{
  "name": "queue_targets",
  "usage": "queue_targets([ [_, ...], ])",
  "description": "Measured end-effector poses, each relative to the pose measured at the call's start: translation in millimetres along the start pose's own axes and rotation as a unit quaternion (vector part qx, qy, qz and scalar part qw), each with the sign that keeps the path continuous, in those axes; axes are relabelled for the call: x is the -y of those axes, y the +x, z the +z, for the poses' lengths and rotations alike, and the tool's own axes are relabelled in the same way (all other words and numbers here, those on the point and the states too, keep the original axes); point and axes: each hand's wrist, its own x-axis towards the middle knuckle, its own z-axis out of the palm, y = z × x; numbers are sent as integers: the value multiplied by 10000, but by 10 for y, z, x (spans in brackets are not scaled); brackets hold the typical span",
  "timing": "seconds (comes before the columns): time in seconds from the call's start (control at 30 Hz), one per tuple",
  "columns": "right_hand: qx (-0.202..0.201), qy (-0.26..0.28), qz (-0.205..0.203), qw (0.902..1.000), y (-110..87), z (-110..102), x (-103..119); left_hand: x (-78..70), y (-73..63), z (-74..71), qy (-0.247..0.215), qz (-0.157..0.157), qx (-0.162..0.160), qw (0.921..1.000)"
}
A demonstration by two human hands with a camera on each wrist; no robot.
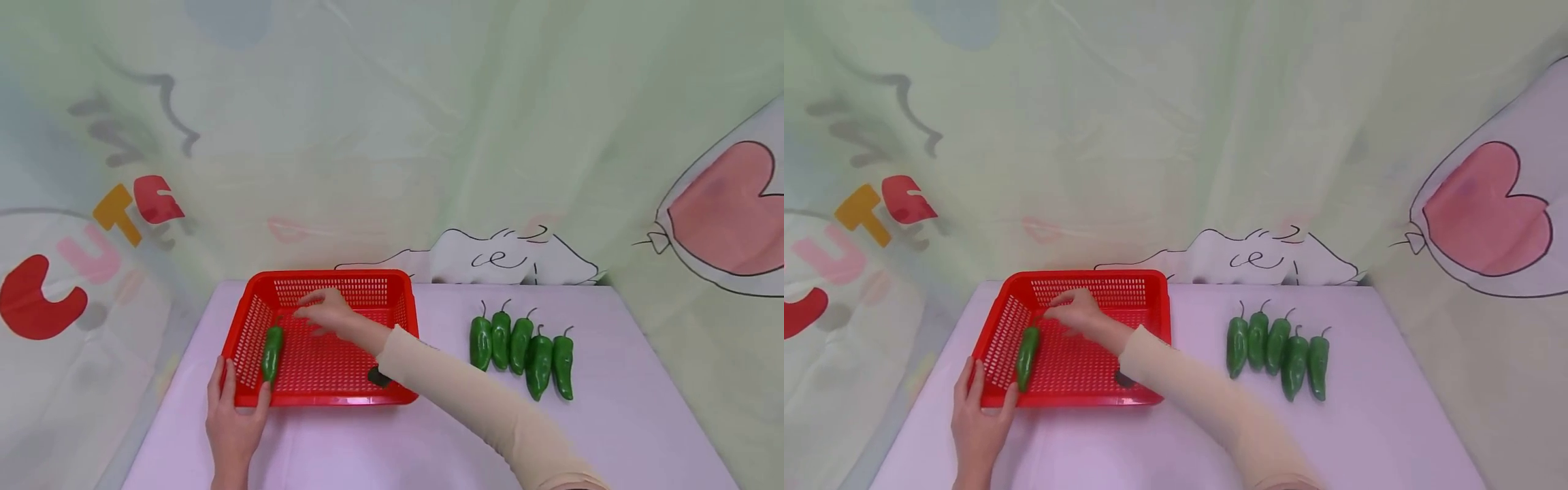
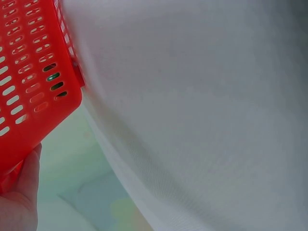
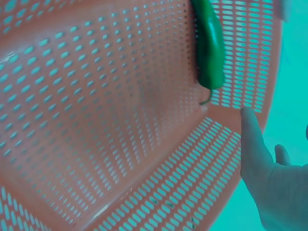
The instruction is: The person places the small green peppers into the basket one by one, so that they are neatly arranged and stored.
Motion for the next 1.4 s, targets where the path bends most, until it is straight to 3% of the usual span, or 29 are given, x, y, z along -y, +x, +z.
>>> queue_targets([
  [0.23,290,322,-93,9990,-212,-340,-22,6,-16,-39,8,-73,-9,10000],
  [0.4,233,259,-157,9993,-319,-588,-48,22,-6,-37,-7,-8,-100,9999],
  [0.77,-248,-241,-88,9994,-637,-1191,-186,14,-50,40,-115,101,-168,9997],
  [1.0,-563,-217,-189,9980,-864,-1649,-268,39,16,18,-137,297,-214,9992],
  [1.4,-809,-55,-351,9961,-1355,-2371,-349,24,21,-6,-46,272,-127,9995],
])
